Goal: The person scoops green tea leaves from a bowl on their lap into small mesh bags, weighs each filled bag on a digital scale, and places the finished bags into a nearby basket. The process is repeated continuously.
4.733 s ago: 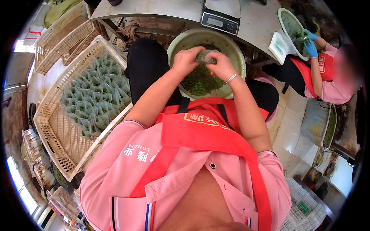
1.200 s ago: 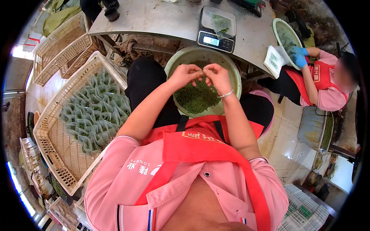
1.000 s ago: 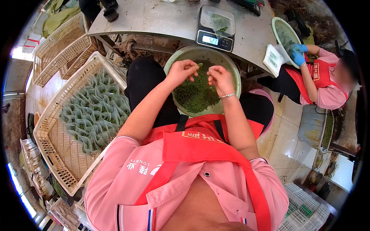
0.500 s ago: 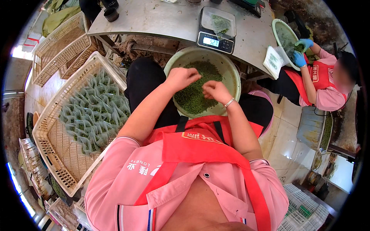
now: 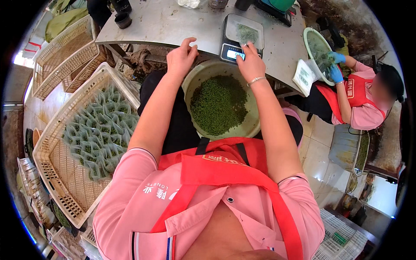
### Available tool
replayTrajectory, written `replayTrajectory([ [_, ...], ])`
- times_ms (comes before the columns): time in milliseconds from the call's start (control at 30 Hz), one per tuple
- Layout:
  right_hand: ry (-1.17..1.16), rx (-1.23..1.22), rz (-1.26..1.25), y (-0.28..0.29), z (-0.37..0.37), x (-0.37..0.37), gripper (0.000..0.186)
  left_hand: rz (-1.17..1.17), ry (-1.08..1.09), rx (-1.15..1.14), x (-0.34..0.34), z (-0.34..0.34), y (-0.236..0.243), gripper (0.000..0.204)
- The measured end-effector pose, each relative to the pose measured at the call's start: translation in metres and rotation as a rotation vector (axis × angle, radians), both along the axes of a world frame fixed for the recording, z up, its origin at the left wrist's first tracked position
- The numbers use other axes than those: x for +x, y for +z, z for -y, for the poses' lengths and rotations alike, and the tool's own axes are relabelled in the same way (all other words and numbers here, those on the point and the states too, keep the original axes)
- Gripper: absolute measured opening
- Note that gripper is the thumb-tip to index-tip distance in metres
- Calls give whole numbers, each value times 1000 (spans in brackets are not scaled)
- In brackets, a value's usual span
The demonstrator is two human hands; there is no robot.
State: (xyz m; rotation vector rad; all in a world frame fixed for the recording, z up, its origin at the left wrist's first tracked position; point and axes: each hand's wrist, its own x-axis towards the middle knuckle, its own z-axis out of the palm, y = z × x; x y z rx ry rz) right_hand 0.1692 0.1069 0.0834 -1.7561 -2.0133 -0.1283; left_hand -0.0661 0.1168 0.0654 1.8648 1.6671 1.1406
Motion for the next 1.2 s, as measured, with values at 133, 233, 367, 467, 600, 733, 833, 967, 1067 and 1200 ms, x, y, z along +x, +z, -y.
replayTrajectory([
  [133, -79, -71, 79, 25, -28, -3, 21, -19, -76, 54, 14, 11, -10, 26],
  [233, 29, -141, 220, 52, -30, -18, 18, -153, -10, 323, 16, 1, -15, 35],
  [367, 337, -267, 266, 87, 3, -62, 13, -324, 71, 317, 14, -1, -7, 45],
  [467, 411, -351, 235, 82, 12, -82, 16, -300, 32, -92, 19, 7, -8, 48],
  [600, 326, -416, 238, 36, -3, -84, 20, -312, -17, -1, 22, 10, -18, 48],
  [733, 330, -489, 225, 56, 4, -87, 22, -182, -11, 107, 21, 15, -21, 50],
  [833, 332, -416, 74, 65, 20, -85, 23, -230, -30, -22, 18, 16, -13, 53],
  [967, 231, -590, 275, 31, 5, -89, 22, -319, -91, 183, 23, 13, -27, 58],
  [1067, 295, -519, 191, 38, 11, -85, 23, -282, -84, 189, 24, 18, -18, 61],
  [1200, 445, -179, -375, 64, 58, -63, 22, -182, -54, -35, 24, 24, 1, 63],
])
